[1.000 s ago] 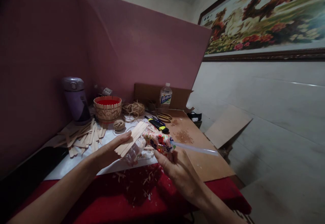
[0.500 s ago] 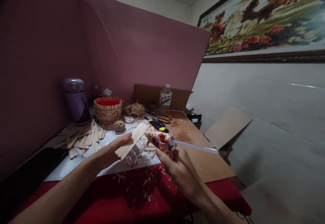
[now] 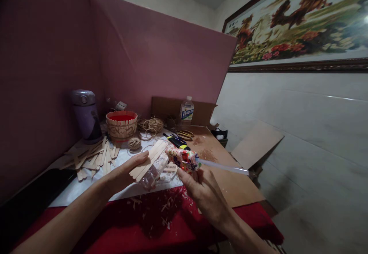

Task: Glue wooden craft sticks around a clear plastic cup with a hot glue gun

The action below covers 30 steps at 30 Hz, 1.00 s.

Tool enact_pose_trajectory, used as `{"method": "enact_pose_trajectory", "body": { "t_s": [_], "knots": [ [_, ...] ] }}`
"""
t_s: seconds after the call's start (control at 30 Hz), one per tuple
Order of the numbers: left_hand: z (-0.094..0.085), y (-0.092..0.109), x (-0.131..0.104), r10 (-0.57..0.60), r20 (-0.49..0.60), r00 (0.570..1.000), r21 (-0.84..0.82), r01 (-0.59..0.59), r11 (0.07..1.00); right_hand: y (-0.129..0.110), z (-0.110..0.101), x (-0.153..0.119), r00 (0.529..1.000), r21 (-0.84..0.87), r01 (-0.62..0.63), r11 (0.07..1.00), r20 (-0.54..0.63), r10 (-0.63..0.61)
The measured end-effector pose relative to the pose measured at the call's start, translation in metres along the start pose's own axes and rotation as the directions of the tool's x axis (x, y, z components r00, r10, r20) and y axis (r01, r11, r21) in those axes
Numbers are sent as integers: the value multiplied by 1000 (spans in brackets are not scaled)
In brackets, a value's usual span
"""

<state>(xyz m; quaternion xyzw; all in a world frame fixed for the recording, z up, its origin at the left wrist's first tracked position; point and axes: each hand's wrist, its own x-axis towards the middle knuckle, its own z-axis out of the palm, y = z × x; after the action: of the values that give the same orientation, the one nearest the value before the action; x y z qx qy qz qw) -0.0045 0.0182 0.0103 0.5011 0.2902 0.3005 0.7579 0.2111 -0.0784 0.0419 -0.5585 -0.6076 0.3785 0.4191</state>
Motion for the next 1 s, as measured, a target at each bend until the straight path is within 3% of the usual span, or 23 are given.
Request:
{"method": "enact_pose_trajectory", "body": {
  "t_s": [1.0],
  "knots": [
    [-2, -3, 1, 56, 54, 997, 28, -58, 998, 2, 0, 3, 1000, -10, -2, 1000, -23, 2]
  ]
}}
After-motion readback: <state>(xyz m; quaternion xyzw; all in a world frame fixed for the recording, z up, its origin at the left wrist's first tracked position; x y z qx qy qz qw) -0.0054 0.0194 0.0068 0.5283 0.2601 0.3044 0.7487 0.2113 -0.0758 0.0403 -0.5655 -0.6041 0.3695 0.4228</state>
